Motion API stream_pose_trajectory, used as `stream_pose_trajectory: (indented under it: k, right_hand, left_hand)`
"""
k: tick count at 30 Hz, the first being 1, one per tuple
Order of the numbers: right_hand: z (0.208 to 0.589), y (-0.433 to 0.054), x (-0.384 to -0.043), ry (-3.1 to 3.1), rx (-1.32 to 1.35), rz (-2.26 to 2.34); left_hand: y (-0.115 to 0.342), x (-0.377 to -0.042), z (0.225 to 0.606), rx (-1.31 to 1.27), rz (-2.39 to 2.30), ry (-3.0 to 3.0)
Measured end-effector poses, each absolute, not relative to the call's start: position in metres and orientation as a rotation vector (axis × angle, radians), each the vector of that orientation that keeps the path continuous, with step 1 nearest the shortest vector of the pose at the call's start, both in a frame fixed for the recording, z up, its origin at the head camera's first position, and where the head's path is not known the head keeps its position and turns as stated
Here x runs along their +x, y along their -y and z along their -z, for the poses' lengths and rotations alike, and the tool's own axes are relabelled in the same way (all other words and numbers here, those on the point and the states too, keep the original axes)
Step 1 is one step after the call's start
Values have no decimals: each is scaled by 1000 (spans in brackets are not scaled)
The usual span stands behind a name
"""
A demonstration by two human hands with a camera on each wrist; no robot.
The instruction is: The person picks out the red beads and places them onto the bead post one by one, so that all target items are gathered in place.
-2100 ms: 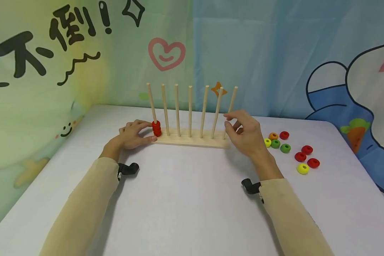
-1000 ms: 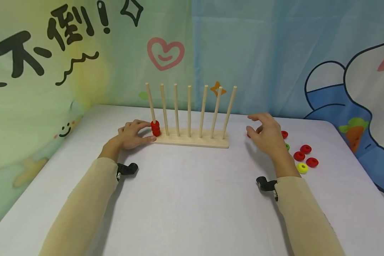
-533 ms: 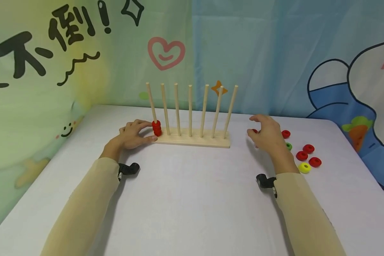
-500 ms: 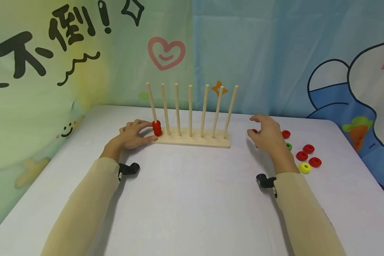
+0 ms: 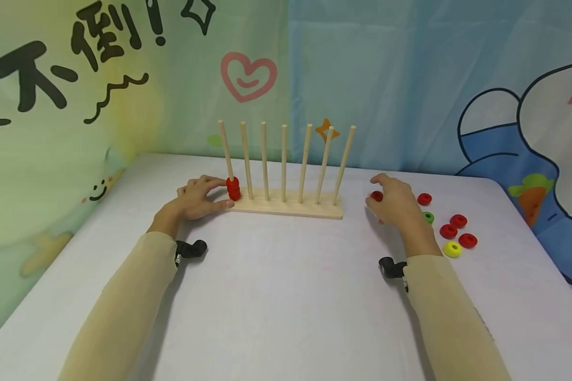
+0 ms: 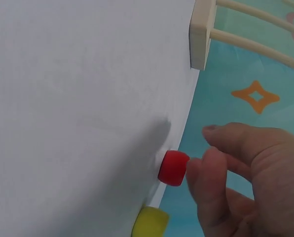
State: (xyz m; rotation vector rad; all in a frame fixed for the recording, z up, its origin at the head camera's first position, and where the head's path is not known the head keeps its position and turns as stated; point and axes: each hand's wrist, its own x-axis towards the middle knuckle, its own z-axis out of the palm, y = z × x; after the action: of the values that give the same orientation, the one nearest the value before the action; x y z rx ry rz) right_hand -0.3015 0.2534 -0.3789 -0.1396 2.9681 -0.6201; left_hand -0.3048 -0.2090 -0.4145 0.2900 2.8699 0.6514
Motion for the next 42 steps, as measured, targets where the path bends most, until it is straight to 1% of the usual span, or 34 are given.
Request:
stream_pose_trajectory:
  k: [7,20,34,42]
  right_hand:
    - [381,-253,-298,-2945,-100,560]
    - [384,-256,-301,-2915,-110,562]
    - [385,-248,-296,-2924,-202,543]
    - [383,-249,-293,-3005,-338,568]
  left_hand:
    - [207,-306,416,294,-648,-2864]
    - [208,-304,413,297,-669,-2865]
    - [208,-305,415,283,-661,-2861]
    - [209,-306,414,278,-645,-2859]
